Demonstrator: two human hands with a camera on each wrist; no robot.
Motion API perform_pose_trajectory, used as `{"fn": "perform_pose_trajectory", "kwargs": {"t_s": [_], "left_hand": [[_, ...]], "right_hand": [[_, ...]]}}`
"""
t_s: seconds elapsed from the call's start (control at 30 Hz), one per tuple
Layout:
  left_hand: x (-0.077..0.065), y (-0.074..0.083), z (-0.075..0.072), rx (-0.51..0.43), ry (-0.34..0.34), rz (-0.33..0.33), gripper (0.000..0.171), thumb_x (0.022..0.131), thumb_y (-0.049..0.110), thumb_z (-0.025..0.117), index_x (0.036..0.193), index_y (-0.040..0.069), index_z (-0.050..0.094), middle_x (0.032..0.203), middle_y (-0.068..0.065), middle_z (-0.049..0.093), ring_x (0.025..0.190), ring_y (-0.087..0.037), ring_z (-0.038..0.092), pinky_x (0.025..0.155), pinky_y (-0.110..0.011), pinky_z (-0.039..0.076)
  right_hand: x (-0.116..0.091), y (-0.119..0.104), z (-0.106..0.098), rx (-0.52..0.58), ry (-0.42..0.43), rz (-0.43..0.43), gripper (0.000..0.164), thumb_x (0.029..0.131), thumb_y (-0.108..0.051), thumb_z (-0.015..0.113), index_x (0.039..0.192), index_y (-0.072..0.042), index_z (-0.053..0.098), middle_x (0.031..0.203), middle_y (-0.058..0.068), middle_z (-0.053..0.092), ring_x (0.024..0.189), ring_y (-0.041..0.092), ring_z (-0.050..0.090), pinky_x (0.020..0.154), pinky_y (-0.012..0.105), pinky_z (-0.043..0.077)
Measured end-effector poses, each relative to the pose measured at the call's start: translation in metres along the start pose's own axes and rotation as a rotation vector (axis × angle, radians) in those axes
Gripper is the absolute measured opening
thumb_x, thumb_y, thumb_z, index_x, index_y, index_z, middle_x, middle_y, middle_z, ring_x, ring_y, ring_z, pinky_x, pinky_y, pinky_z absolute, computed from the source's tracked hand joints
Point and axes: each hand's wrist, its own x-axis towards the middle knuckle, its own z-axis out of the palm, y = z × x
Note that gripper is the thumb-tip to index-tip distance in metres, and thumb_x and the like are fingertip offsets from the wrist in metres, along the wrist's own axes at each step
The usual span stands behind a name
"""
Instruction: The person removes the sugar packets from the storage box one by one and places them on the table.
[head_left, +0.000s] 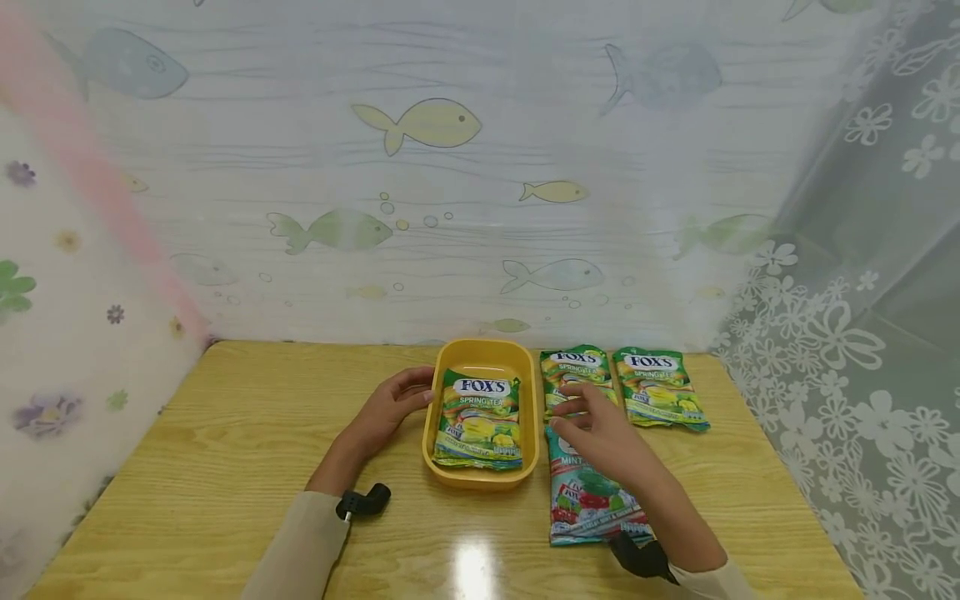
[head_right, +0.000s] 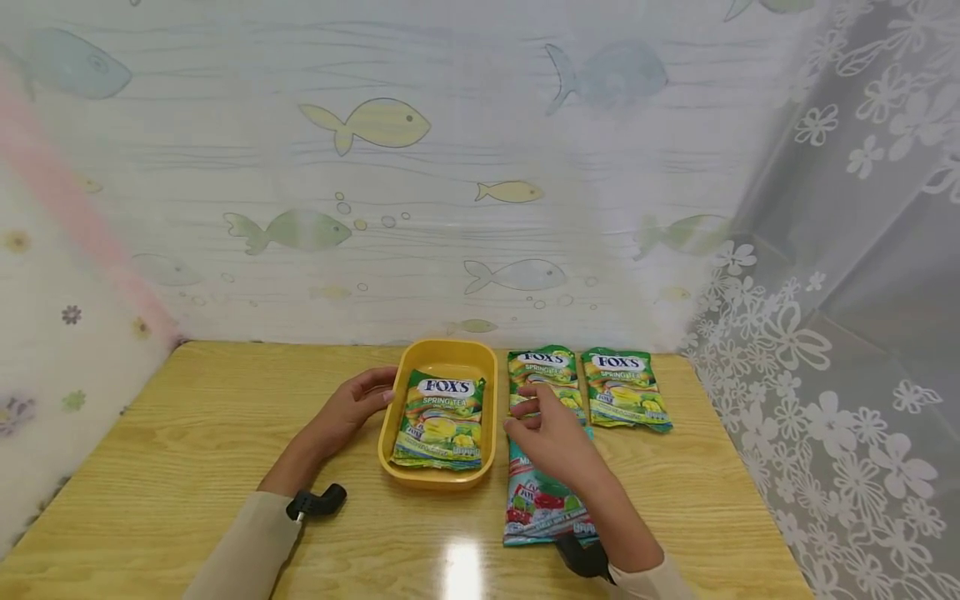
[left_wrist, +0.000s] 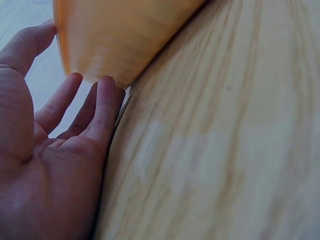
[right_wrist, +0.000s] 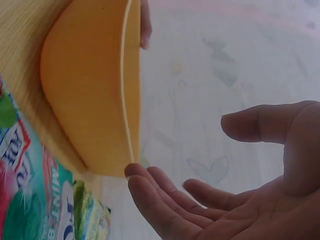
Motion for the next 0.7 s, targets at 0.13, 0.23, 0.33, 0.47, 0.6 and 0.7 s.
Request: {"fn": "perform_pose_trajectory", "kwargs": {"t_s": [0.13, 0.23, 0.33, 0.47, 0.6, 0.7], "left_hand": [[0.000, 0.000, 0.000, -0.009, 0.001, -0.001, 0.053, 0.106, 0.030, 0.070, 0.153, 0.013, 0.054, 0.154, -0.010, 0.055, 0.145, -0.030, 0.051, 0.118, -0.047, 0.045], [0.000, 0.001, 0.000, -0.012, 0.001, -0.002, 0.053, 0.105, 0.030, 0.070, 0.153, 0.013, 0.054, 0.154, -0.010, 0.056, 0.145, -0.030, 0.051, 0.118, -0.047, 0.045], [0.000, 0.001, 0.000, -0.015, -0.001, 0.000, 0.053, 0.105, 0.030, 0.070, 0.153, 0.013, 0.054, 0.154, -0.009, 0.056, 0.145, -0.030, 0.052, 0.118, -0.045, 0.046], [0.000, 0.001, 0.000, -0.019, -0.004, 0.001, 0.052, 0.106, 0.029, 0.070, 0.153, 0.013, 0.054, 0.154, -0.010, 0.056, 0.145, -0.030, 0.052, 0.115, -0.040, 0.049], [0.000, 0.002, 0.000, -0.017, -0.005, -0.001, 0.052, 0.106, 0.029, 0.069, 0.153, 0.013, 0.054, 0.154, -0.011, 0.055, 0.145, -0.030, 0.051, 0.113, -0.037, 0.050], [0.000, 0.002, 0.000, -0.011, -0.001, -0.004, 0.052, 0.106, 0.029, 0.070, 0.153, 0.013, 0.054, 0.154, -0.010, 0.055, 0.145, -0.030, 0.051, 0.114, -0.038, 0.050]], "right_hand": [[0.005, -0.005, 0.005, 0.022, 0.006, 0.005, 0.054, 0.108, -0.019, 0.063, 0.156, -0.005, 0.042, 0.144, 0.021, 0.060, 0.128, 0.039, 0.063, 0.093, 0.046, 0.060], [0.009, -0.008, 0.007, 0.035, 0.000, 0.006, 0.054, 0.108, -0.019, 0.062, 0.157, -0.005, 0.042, 0.146, 0.022, 0.058, 0.130, 0.040, 0.061, 0.096, 0.048, 0.060], [0.013, -0.010, 0.010, 0.029, -0.009, 0.002, 0.053, 0.109, -0.020, 0.061, 0.155, -0.005, 0.043, 0.146, 0.021, 0.057, 0.131, 0.041, 0.060, 0.100, 0.051, 0.058], [0.018, -0.013, 0.014, 0.011, -0.010, -0.006, 0.052, 0.109, -0.021, 0.062, 0.155, -0.004, 0.044, 0.145, 0.020, 0.058, 0.133, 0.042, 0.059, 0.104, 0.053, 0.056], [0.022, -0.017, 0.017, 0.018, -0.018, -0.010, 0.054, 0.108, -0.022, 0.062, 0.156, -0.005, 0.044, 0.148, 0.021, 0.057, 0.134, 0.044, 0.057, 0.105, 0.054, 0.055], [0.025, -0.020, 0.021, 0.045, -0.046, -0.004, 0.057, 0.107, -0.024, 0.064, 0.157, -0.005, 0.043, 0.153, 0.023, 0.052, 0.137, 0.045, 0.055, 0.106, 0.055, 0.054]]}}
